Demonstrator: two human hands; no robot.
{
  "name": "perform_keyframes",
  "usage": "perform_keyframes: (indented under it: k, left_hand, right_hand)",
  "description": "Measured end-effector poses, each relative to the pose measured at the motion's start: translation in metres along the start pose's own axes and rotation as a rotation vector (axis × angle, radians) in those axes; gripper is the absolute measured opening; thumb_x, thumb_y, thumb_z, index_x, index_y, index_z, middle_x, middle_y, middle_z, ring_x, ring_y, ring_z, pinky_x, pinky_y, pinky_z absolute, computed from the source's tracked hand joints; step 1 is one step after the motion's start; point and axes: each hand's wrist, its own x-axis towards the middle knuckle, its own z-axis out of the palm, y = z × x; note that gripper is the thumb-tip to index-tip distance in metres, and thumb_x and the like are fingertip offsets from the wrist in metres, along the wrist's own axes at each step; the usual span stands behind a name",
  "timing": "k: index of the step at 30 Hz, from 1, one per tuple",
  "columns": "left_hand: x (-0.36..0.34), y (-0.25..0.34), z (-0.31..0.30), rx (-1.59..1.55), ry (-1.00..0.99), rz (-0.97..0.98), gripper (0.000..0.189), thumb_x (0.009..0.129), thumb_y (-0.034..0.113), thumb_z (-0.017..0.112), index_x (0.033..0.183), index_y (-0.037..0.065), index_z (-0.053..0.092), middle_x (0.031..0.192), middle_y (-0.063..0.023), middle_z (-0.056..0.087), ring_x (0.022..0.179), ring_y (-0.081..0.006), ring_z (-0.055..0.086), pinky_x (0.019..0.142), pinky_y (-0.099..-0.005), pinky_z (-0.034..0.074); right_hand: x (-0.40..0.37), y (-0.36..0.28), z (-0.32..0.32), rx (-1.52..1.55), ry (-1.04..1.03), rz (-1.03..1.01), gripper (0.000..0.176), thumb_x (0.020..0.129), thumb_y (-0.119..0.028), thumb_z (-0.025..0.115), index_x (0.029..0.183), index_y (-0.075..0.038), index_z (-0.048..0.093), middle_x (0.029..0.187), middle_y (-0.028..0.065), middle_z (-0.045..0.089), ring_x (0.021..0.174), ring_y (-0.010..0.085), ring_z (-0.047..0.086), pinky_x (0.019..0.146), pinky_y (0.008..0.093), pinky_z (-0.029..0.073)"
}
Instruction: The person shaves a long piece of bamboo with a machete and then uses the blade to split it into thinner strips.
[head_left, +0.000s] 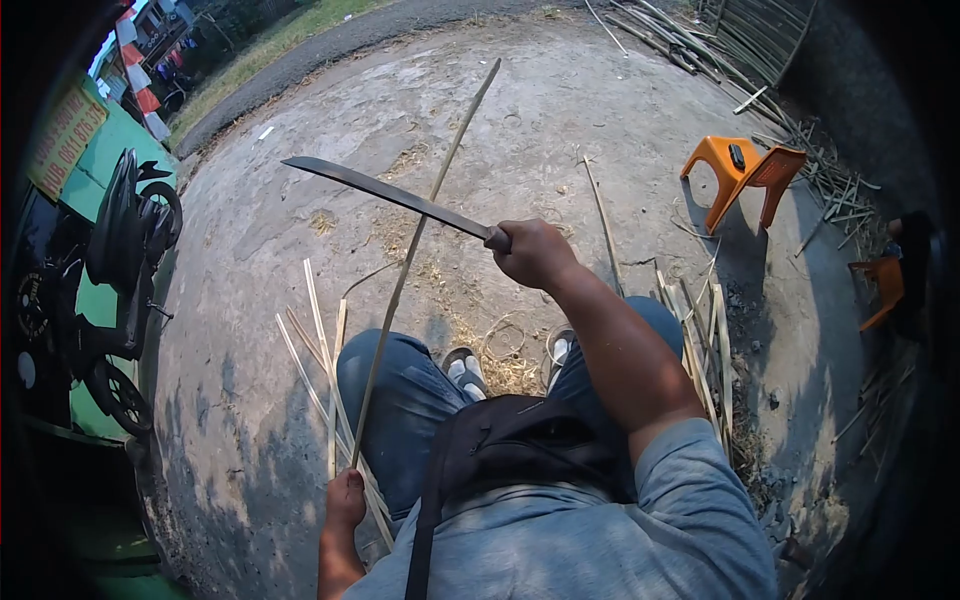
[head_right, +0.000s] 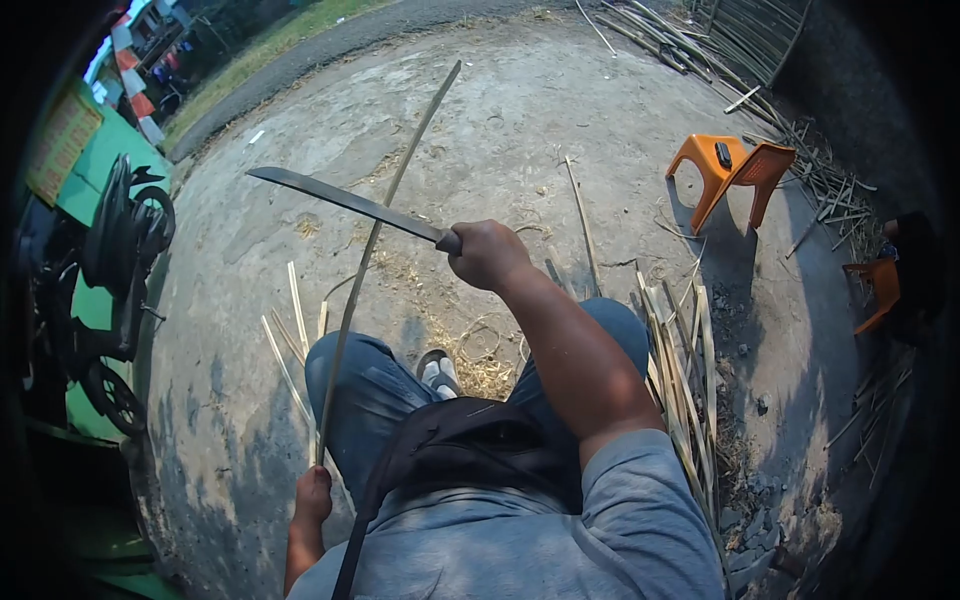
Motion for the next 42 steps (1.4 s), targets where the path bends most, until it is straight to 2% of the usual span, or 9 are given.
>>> perform_keyframes:
  k: [6, 10, 12, 14, 18, 24, 28, 35, 42]
  left_hand:
    - [0.002, -0.015, -0.003, -0.135, -0.074, -0.048, 0.076, 0.103, 0.072, 0.039, 0.075, 0.003, 0.057, 0.062, -0.0057, 0.052, 0.061, -0.0186, 0.051, 0.058, -0.0368, 0.041]
    - [-0.01, -0.02, -0.017, -0.19, -0.159, -0.083, 0.077, 0.102, 0.074, 0.039, 0.075, 0.005, 0.058, 0.063, -0.0013, 0.052, 0.06, -0.0147, 0.05, 0.056, -0.0337, 0.039]
    - [-0.019, -0.038, -0.019, -0.257, -0.219, -0.158, 0.079, 0.101, 0.077, 0.037, 0.075, 0.005, 0.058, 0.062, -0.0009, 0.051, 0.059, -0.0148, 0.05, 0.055, -0.0337, 0.039]
    - [-0.025, -0.017, -0.032, -0.189, -0.268, -0.222, 0.082, 0.099, 0.079, 0.034, 0.074, 0.005, 0.058, 0.062, -0.0011, 0.051, 0.057, -0.0154, 0.05, 0.054, -0.0341, 0.039]
    - [-0.02, -0.001, -0.037, -0.041, -0.235, -0.212, 0.094, 0.092, 0.089, 0.019, 0.067, 0.006, 0.056, 0.059, -0.0032, 0.052, 0.056, -0.0167, 0.053, 0.053, -0.0339, 0.04]
    - [-0.02, -0.003, -0.031, -0.119, -0.243, -0.268, 0.087, 0.098, 0.082, 0.029, 0.073, 0.004, 0.059, 0.063, -0.0042, 0.054, 0.06, -0.0178, 0.054, 0.057, -0.0358, 0.042]
    - [-0.024, -0.006, -0.028, -0.109, -0.197, -0.244, 0.085, 0.1, 0.08, 0.031, 0.073, 0.004, 0.06, 0.064, -0.0043, 0.054, 0.06, -0.0182, 0.053, 0.058, -0.0363, 0.042]
    - [-0.023, -0.011, -0.027, -0.134, -0.201, -0.26, 0.082, 0.102, 0.077, 0.032, 0.073, 0.004, 0.06, 0.064, -0.0035, 0.054, 0.062, -0.0168, 0.053, 0.059, -0.0352, 0.042]
    - [-0.022, -0.012, -0.019, -0.163, -0.173, -0.219, 0.079, 0.103, 0.073, 0.034, 0.074, 0.004, 0.06, 0.065, -0.0036, 0.055, 0.062, -0.0162, 0.052, 0.059, -0.0347, 0.041]
  right_hand:
    - [-0.026, -0.027, -0.007, -0.251, -0.233, -0.265, 0.012, 0.085, -0.026, 0.067, 0.09, -0.016, 0.072, 0.086, 0.0107, 0.074, 0.086, 0.0339, 0.073, 0.075, 0.0481, 0.057]
    - [-0.028, -0.033, -0.015, -0.291, -0.235, -0.319, 0.013, 0.085, -0.029, 0.068, 0.088, -0.016, 0.072, 0.084, 0.0094, 0.073, 0.082, 0.033, 0.073, 0.072, 0.0468, 0.057]
    - [-0.022, -0.024, -0.018, -0.282, -0.224, -0.222, 0.013, 0.085, -0.028, 0.069, 0.091, -0.017, 0.073, 0.088, 0.009, 0.074, 0.088, 0.032, 0.073, 0.077, 0.0463, 0.057]
    - [-0.007, -0.003, -0.013, -0.192, -0.199, 0.091, 0.016, 0.086, -0.026, 0.068, 0.098, -0.019, 0.076, 0.094, 0.0103, 0.075, 0.093, 0.0321, 0.073, 0.082, 0.0455, 0.058]
    - [-0.007, -0.006, -0.017, -0.062, -0.176, 0.166, 0.021, 0.087, -0.024, 0.067, 0.106, -0.021, 0.077, 0.099, 0.0116, 0.076, 0.095, 0.0333, 0.072, 0.085, 0.0458, 0.058]
    - [-0.03, -0.03, 0.005, -0.232, -0.317, -0.231, 0.014, 0.083, -0.027, 0.07, 0.092, -0.018, 0.075, 0.089, 0.0119, 0.074, 0.09, 0.0341, 0.073, 0.077, 0.0479, 0.058]
    - [-0.026, -0.035, 0.005, -0.294, -0.354, -0.232, 0.013, 0.083, -0.028, 0.07, 0.089, -0.017, 0.075, 0.088, 0.0111, 0.074, 0.089, 0.0338, 0.073, 0.076, 0.0473, 0.058]
    - [-0.011, -0.009, -0.005, -0.045, -0.25, 0.063, 0.02, 0.088, -0.027, 0.066, 0.102, -0.017, 0.076, 0.1, 0.0133, 0.075, 0.096, 0.0352, 0.072, 0.085, 0.0474, 0.057]
    - [-0.024, -0.023, -0.009, -0.203, -0.357, -0.135, 0.015, 0.085, -0.025, 0.068, 0.096, -0.017, 0.074, 0.091, 0.0122, 0.074, 0.091, 0.035, 0.072, 0.079, 0.0486, 0.057]
